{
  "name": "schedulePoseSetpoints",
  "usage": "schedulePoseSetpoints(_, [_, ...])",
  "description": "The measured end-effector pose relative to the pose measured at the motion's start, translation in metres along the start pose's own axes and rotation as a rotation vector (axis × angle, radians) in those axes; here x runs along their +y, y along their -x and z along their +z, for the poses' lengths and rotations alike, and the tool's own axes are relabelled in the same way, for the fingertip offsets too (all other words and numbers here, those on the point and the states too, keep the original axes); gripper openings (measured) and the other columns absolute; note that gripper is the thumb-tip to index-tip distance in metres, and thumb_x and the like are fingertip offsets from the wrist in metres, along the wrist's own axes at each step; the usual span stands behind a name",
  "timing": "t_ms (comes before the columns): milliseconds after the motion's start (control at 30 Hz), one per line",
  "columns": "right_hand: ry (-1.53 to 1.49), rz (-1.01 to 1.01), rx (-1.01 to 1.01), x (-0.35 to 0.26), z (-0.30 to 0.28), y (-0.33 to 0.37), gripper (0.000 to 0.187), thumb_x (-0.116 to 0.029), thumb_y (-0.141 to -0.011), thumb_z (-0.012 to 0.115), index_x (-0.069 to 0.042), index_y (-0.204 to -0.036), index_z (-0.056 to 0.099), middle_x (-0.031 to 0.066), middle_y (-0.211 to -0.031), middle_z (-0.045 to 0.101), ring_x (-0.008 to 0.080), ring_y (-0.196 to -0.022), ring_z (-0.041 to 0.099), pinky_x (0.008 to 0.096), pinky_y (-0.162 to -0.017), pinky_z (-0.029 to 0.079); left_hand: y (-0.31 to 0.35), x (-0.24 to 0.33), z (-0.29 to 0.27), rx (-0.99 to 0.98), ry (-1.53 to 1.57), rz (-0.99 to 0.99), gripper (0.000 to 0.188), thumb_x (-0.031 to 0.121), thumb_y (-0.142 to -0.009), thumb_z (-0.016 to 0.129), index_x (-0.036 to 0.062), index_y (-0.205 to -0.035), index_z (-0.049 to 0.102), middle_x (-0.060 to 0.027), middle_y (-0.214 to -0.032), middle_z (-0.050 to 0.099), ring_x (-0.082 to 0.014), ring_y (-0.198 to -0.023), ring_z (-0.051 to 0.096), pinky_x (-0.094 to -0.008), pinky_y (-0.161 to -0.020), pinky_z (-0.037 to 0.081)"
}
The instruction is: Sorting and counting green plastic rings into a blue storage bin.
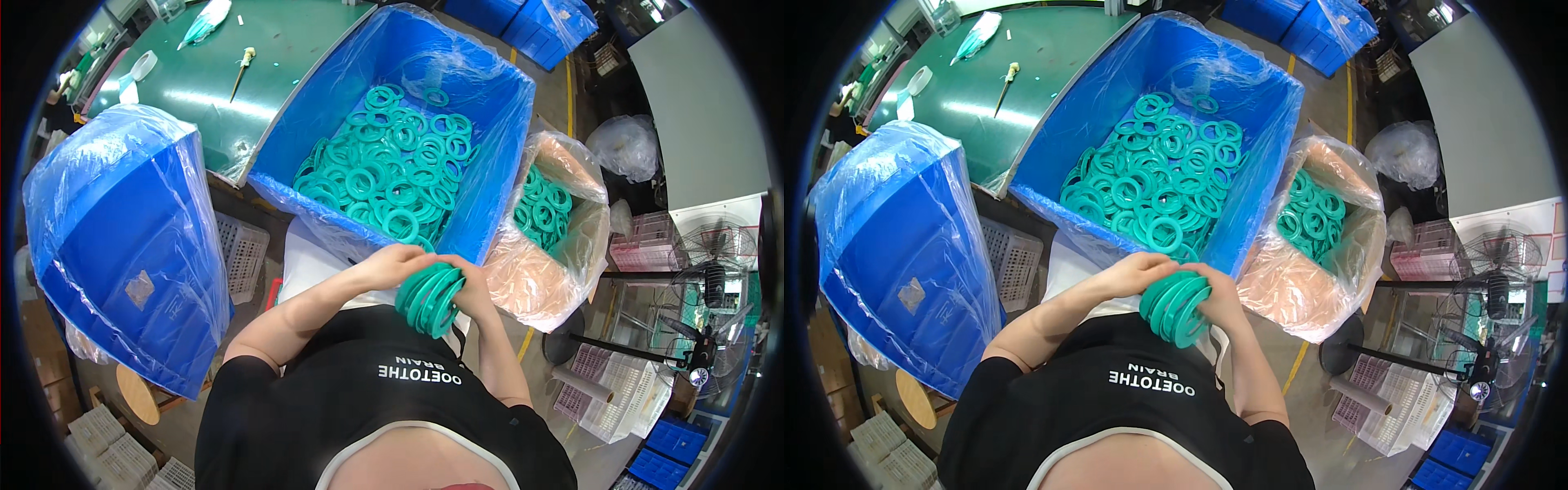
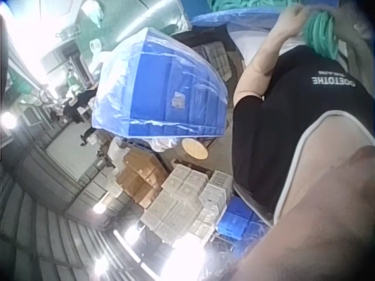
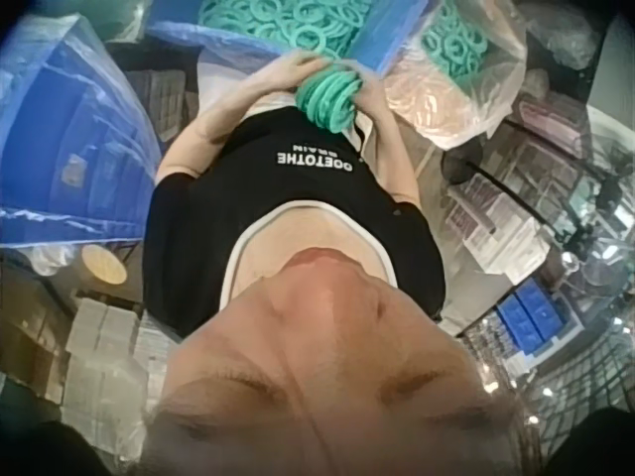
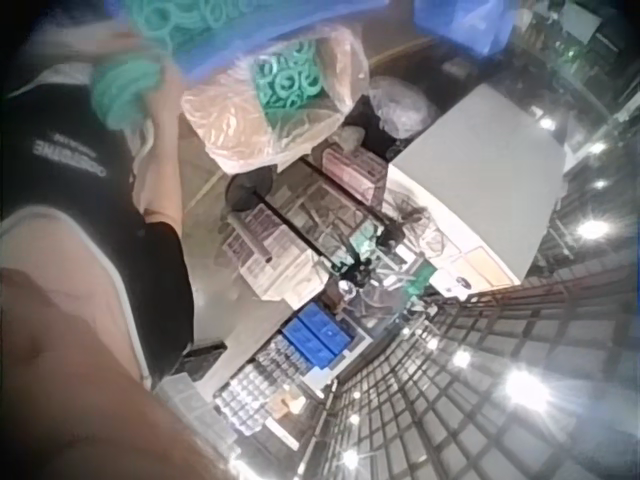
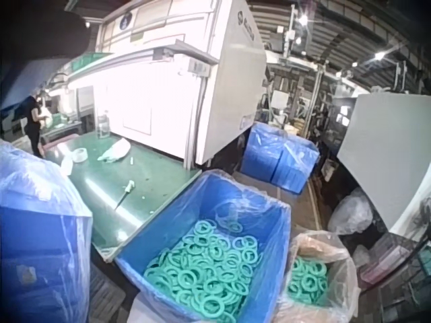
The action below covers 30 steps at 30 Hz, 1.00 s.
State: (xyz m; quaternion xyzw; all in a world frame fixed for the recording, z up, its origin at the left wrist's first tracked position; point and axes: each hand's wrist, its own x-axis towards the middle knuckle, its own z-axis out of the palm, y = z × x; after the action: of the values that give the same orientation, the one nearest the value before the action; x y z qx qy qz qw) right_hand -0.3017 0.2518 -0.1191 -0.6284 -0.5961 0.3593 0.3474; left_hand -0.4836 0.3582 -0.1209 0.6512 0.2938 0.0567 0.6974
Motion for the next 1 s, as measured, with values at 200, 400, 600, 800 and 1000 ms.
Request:
schedulePoseSetpoints(200, [0.0,0.014,-0.033,0.0,0.004,-0.001,0.046,0.0,-0.067,0.071,-0.011,-0.111,0.062,0.0092,-0.098,0.066,0.0221,-0.089,0.064,0.0308,-0.076,0.049,0.006,-0.013,-0.003,-0.022,-0.153,0.054,0.042,0.037,-0.096,0.047,-0.001,-0.107,0.061,-0.0035,-0.088,0.065,-0.0113,-0.077,0.058,-0.027,-0.065,0.047])
schedulePoseSetpoints(400, [-0.146,-0.056,0.138,0.007,0.02,0.005,0.045,0.005,-0.072,0.066,-0.008,-0.114,0.061,0.0086,-0.105,0.064,0.0184,-0.095,0.062,0.0277,-0.079,0.048,0.007,-0.019,0.011,-0.036,0.419,-0.072,0.034,0.034,-0.098,0.043,0.0056,-0.101,0.062,0.0022,-0.08,0.059,-0.0045,-0.068,0.051,-0.0208,-0.056,0.04])
schedulePoseSetpoints(600, [-0.648,-0.077,0.443,0.022,0.029,0.006,0.035,-0.013,-0.086,0.06,0.001,-0.117,0.054,0.0168,-0.111,0.06,0.0219,-0.099,0.06,0.0325,-0.085,0.05,0.011,-0.025,0.004,-0.028,0.518,-0.024,0.034,0.037,-0.095,0.049,0.0056,-0.1,0.06,0.0077,-0.071,0.047,-0.0018,-0.059,0.037,-0.0186,-0.051,0.029])
schedulePoseSetpoints(800, [-0.613,0.095,0.343,0.028,0.047,0.008,0.021,-0.016,-0.086,0.059,-0.002,-0.102,0.058,0.0065,-0.091,0.063,0.0133,-0.081,0.06,0.026,-0.073,0.05,0.01,-0.02,0.027,-0.032,0.661,-0.02,0.034,0.041,-0.093,0.052,0.008,-0.091,0.059,0.0086,-0.069,0.046,-0.0012,-0.058,0.037,-0.0176,-0.051,0.027])
schedulePoseSetpoints(1000, [-0.494,0.093,0.279,0.035,0.056,0.006,0.017,-0.012,-0.088,0.055,-0.006,-0.104,0.059,0.0019,-0.086,0.06,0.0082,-0.078,0.057,0.0217,-0.069,0.046,0.008,-0.012,0.027,0.073,0.559,-0.052,0.027,0.035,-0.094,0.051,0.0097,-0.088,0.056,0.0074,-0.07,0.048,-0.0011,-0.058,0.043,-0.017,-0.052,0.035])
